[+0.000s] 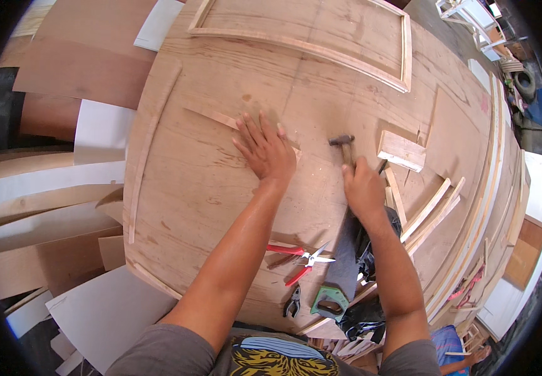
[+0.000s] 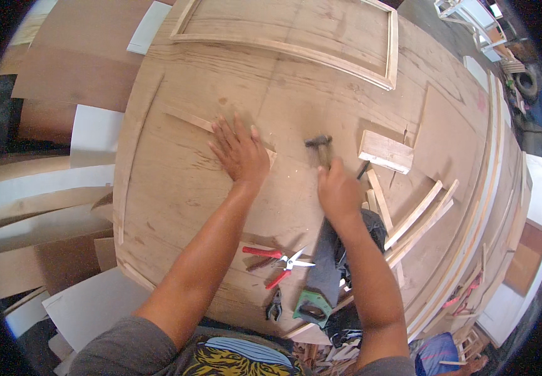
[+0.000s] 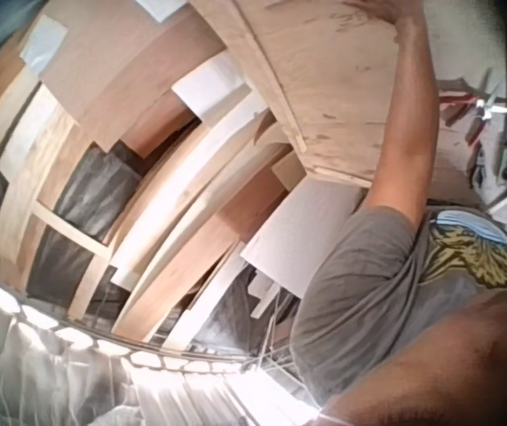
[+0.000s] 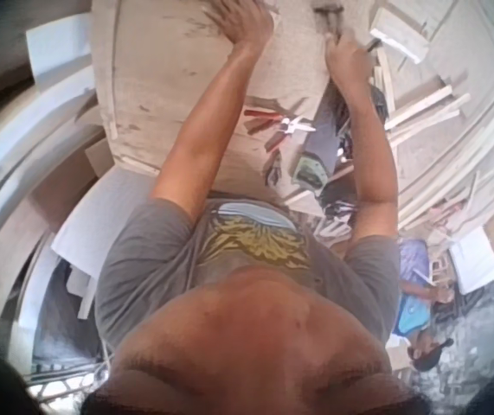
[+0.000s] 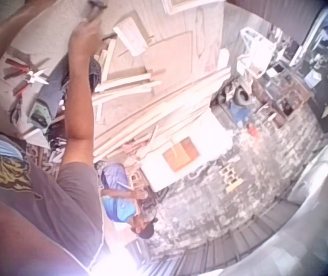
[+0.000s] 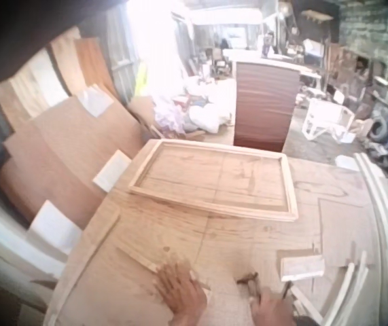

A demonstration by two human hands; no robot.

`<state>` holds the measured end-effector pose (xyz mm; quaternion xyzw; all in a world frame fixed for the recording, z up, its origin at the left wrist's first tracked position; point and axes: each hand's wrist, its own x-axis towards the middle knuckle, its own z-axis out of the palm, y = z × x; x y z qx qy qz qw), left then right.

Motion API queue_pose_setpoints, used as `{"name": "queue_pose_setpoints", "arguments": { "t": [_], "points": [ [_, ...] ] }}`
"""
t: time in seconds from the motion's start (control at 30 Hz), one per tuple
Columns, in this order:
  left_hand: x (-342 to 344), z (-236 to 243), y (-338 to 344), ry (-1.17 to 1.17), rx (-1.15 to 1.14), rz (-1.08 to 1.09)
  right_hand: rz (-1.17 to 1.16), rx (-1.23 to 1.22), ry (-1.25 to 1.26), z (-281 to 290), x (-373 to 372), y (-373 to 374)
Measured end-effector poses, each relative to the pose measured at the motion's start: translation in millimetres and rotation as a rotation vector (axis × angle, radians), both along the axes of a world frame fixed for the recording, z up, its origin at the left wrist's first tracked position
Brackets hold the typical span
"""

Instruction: The person hammers small wooden strips into a larger wooden board to form a frame, using a hammer and pins.

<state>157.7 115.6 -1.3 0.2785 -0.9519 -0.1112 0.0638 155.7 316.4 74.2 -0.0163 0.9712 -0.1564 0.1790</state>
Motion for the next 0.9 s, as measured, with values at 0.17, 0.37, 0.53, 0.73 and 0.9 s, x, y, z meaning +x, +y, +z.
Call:
{"name": "queue_pose_setpoints", "arguments": {
  "t": [0.17, 0.37, 0.53, 0.73, 0.9],
  "points": [
    [-1.6, 0.4, 6.8, -0.091, -0.004, 0.108, 0.055, -0.228, -0.005, 3.3, -49.6, 10.6],
    [-2.2, -1.1, 11.8, -0.115, 0.010, 0.175, 0.244, -0.397, -0.045, -11.0, -74.9, 20.6],
    [-5.0, -2.3, 15.9, -0.119, -0.014, 0.231, 0.339, -0.590, -0.037, -33.8, -76.1, 29.0],
    [-6.2, 6.5, 19.8, -0.157, -0.008, 0.248, 0.316, -0.537, -0.081, -21.7, -73.4, 19.6],
    [-6.5, 4.9, 18.3, -0.190, -0.039, 0.244, 0.334, -0.496, -0.094, -11.4, -77.1, 15.8]
  ]
}}
